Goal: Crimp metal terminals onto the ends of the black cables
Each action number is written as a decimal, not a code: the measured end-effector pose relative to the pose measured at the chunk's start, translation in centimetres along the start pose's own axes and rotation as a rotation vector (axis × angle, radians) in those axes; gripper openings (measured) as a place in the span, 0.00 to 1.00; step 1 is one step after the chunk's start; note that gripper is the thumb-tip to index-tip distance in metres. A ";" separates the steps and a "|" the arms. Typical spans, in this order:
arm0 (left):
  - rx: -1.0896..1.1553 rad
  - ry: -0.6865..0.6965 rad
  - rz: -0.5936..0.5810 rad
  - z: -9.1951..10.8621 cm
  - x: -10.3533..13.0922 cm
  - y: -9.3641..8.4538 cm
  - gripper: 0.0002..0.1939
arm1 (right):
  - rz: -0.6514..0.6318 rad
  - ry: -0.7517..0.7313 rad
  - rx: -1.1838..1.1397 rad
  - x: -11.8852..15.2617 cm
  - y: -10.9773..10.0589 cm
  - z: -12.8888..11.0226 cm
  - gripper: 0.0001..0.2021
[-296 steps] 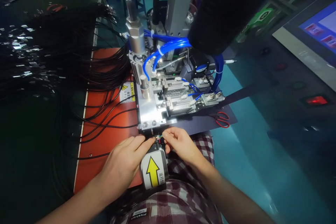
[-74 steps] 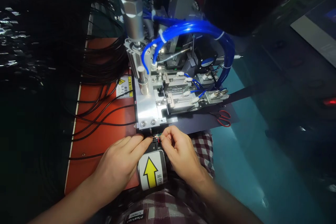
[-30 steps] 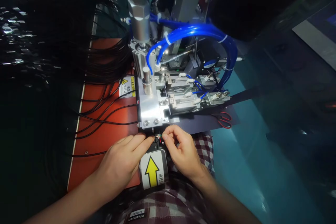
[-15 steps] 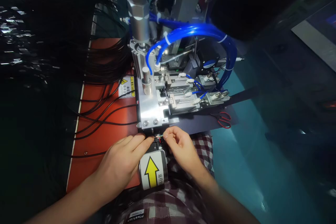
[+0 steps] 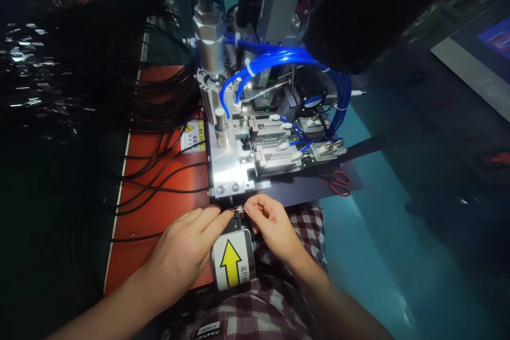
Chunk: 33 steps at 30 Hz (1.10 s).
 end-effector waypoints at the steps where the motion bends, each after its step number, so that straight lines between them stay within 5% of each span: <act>1: 0.002 0.002 -0.008 0.0 0.0 0.0 0.16 | -0.002 0.018 -0.009 -0.1 0.0 0.0 0.11; 9: -0.012 0.031 0.045 -0.1 0.0 -0.4 0.14 | -0.067 0.120 -0.079 -0.5 -0.1 0.2 0.15; 19: -0.076 0.081 0.055 0.0 -0.1 -0.6 0.15 | 0.112 -0.073 -0.005 -0.4 0.7 -0.6 0.09; 25: -0.082 0.078 0.059 0.2 -0.3 -0.9 0.14 | 0.148 -0.380 0.351 0.9 0.7 -2.0 0.07; 33: -0.141 0.108 0.085 0.4 -0.4 -1.2 0.16 | 0.085 0.051 -0.187 -0.3 0.4 0.7 0.13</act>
Point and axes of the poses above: each hand's wrist, its own x-axis away from the middle knuckle, its own y-axis out of the palm, z = x × y, the point moved 5 cm from there along -x, towards the middle knuckle, and after that the axes turned 12 degrees about -x, right-handed, at the moved point
